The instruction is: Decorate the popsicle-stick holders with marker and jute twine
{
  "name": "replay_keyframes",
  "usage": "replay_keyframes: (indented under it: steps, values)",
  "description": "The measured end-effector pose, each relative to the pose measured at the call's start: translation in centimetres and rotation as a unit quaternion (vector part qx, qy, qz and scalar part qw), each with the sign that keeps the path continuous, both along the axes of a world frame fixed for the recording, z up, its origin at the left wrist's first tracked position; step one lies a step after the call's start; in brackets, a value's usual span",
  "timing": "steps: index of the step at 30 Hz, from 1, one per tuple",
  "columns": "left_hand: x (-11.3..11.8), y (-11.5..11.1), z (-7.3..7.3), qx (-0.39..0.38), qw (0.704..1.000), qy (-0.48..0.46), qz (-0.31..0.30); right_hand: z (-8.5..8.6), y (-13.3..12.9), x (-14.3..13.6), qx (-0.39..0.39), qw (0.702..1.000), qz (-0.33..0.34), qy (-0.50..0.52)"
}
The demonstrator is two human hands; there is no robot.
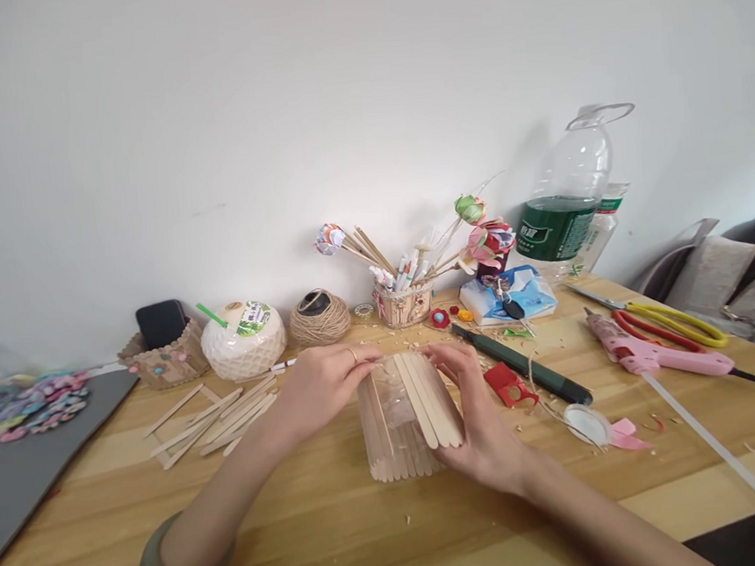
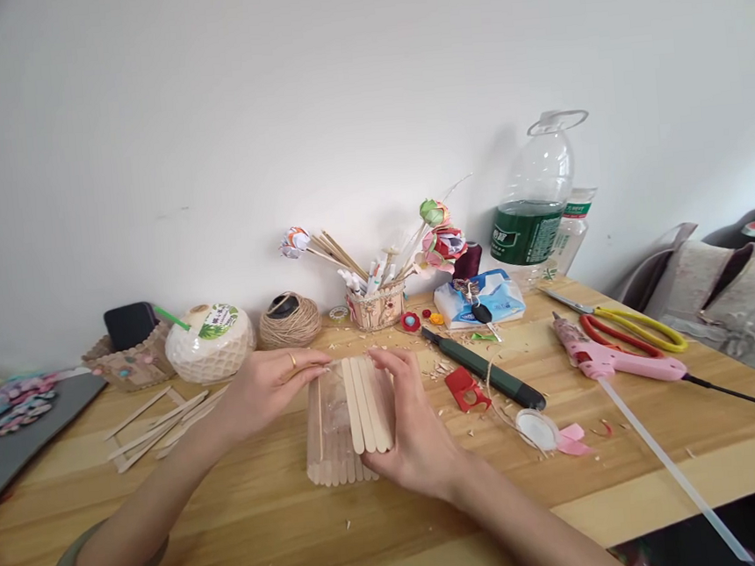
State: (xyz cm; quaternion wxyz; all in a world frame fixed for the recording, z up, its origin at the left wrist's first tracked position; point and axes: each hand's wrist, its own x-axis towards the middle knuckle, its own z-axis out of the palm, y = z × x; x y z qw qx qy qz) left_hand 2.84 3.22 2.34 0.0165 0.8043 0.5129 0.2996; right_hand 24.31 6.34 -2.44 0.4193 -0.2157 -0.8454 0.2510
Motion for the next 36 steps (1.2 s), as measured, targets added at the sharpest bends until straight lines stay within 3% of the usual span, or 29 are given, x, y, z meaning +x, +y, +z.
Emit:
replay_keyframes:
  steps: [3, 7, 11, 15, 18, 21, 24, 28, 32, 36]
  values:
    - [0.0, -0.3, 0.2, 0.067, 0.993, 0.087, -0.041, 0.1, 0.0, -0.1, 0.004, 1.000, -0.004, -0.003]
    - [0.2, -0.7, 0.7, 0.196, 0.949, 0.233, -0.078, 0.3, -0.1, -0.2, 0.014, 1.000, -0.003, -0.003]
    - [0.5, -0.9, 0.5, 0.199, 0.939, 0.270, -0.070, 0.2, -0.1, -0.1, 0.018, 1.000, -0.002, 0.000]
    - [0.7, -0.7, 0.1, 0.102, 0.985, 0.136, -0.008, 0.1, -0.2, -0.1, 0.025, 1.000, -0.007, 0.001]
    - [0.9, -0.8, 0.8, 0.068, 0.994, 0.067, 0.050, 0.1, -0.4, -0.3, 0.051, 0.998, -0.020, 0.012]
    - [1.3, -1.5, 1.8, -0.034, 0.998, 0.023, 0.054, 0.2, -0.6, -0.6, 0.061, 0.997, -0.045, 0.018]
    - [1.8, -2.1, 1.7, -0.136, 0.989, 0.064, -0.003, 0.2, -0.7, -0.7, 0.052, 0.996, -0.066, 0.018]
    - [1.8, -1.8, 0.6, -0.140, 0.985, 0.096, -0.022, 0.3, -0.2, -0.3, 0.023, 0.999, -0.025, -0.003]
    - [-0.2, -0.5, 0.6, -0.178, 0.980, -0.069, -0.057, 0.3, 0.3, 0.3, -0.060, 0.997, 0.052, 0.025]
    - [-2.3, 0.6, 0.1, -0.272, 0.922, -0.274, -0.022, 0.3, 0.4, 0.1, -0.098, 0.990, 0.100, 0.022]
